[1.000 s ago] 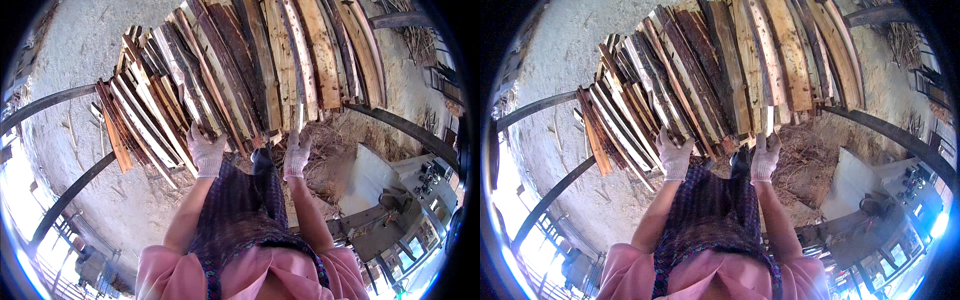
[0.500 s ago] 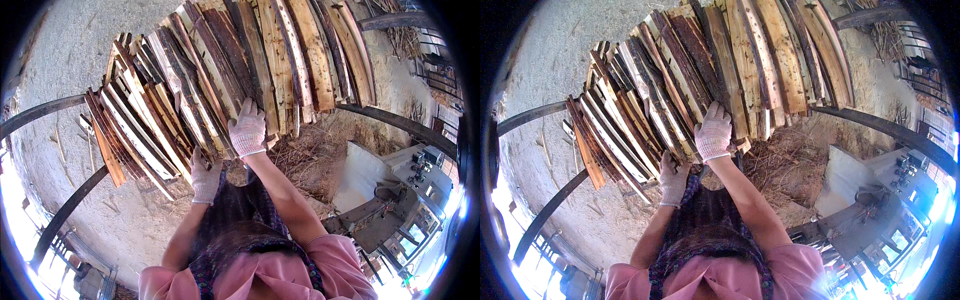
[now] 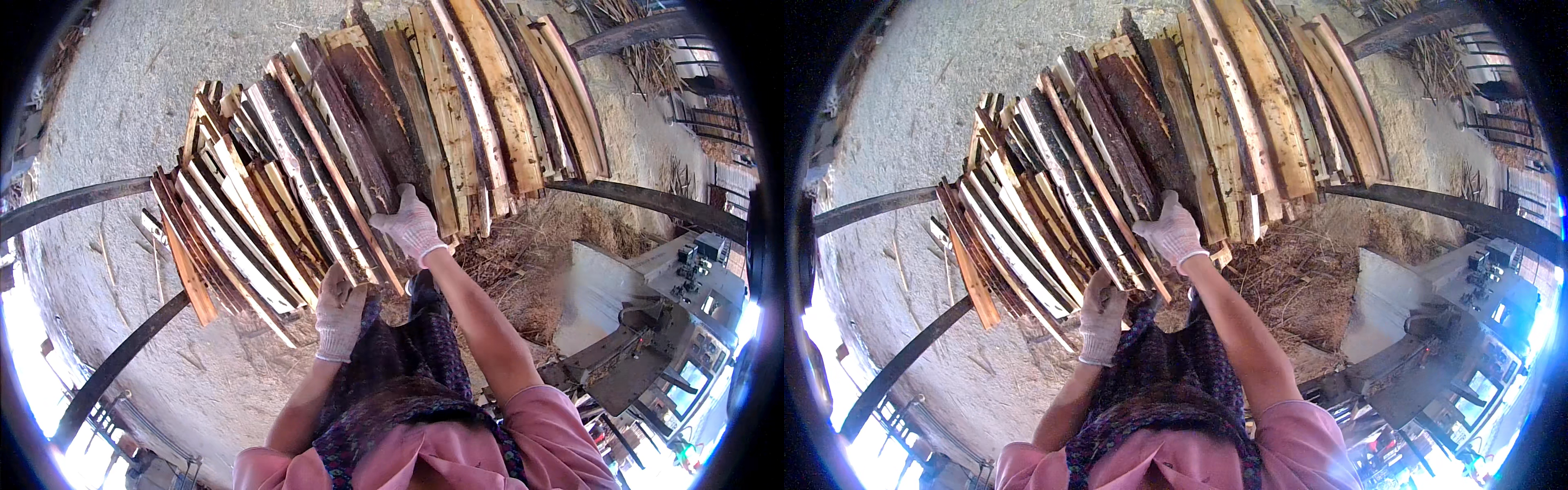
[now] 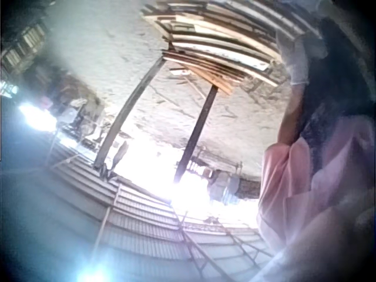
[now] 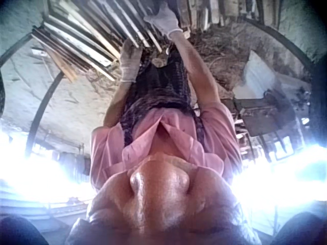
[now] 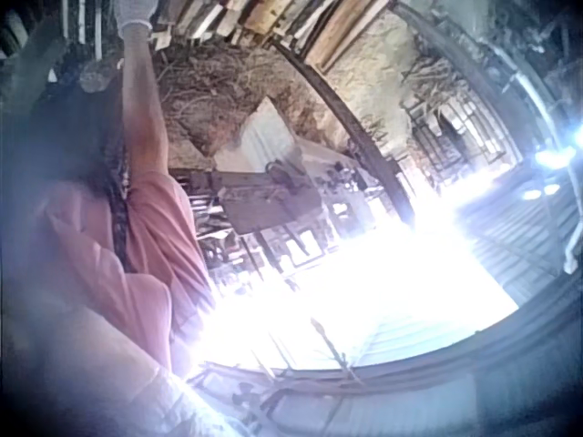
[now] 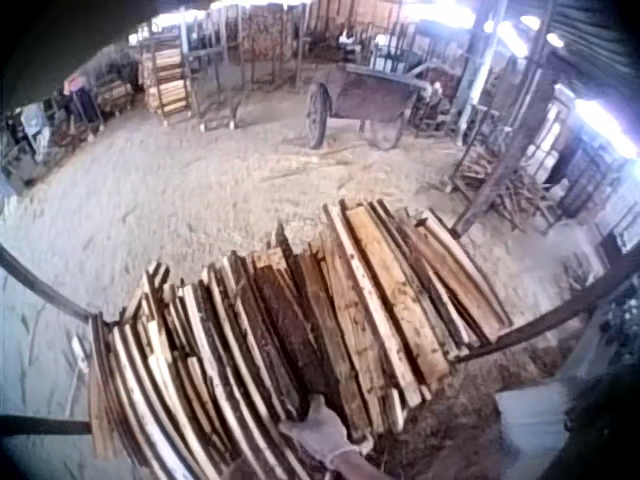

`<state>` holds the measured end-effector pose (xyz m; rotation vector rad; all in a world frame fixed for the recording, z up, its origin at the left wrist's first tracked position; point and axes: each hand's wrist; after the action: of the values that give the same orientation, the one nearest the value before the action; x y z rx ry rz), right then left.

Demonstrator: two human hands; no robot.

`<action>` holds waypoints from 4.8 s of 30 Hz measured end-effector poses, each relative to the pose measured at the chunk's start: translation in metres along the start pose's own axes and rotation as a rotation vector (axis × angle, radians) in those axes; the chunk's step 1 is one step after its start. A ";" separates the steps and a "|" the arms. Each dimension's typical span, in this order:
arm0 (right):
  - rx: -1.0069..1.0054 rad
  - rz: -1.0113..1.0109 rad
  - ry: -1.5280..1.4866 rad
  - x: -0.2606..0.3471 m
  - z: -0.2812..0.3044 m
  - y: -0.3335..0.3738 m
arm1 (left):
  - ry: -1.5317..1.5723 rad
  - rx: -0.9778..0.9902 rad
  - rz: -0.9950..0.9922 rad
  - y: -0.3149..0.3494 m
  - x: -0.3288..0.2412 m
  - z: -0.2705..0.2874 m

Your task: The person repeatedly picks up wooden planks from a metal rack and places them onto a conveyor belt. The planks are fed into a processing machine as part of a continuous workflow in a wood processing facility.

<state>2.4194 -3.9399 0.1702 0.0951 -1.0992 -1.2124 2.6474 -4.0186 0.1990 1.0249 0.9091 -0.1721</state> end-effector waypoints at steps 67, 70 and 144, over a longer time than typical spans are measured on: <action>-1.173 -0.967 -0.304 -0.544 0.253 0.632 | -0.267 0.618 -0.230 0.251 -0.110 -0.175; -1.170 -0.935 -0.279 -0.556 0.256 0.624 | -0.244 0.596 -0.211 0.234 -0.109 -0.164; -1.788 -0.529 -0.017 -0.411 0.197 0.601 | -0.835 0.750 -0.154 0.177 -0.007 -0.135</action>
<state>2.7238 -3.2795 0.3690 -1.0355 0.3396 -2.2557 2.6579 -3.8171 0.2939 1.3917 0.1260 -1.0462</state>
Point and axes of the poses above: each hand's wrist, its own y-axis away from the middle knuckle, its own z-axis out of the back of the hand, x = y × z, and after that the axes turned 6 degrees about z, right-handed
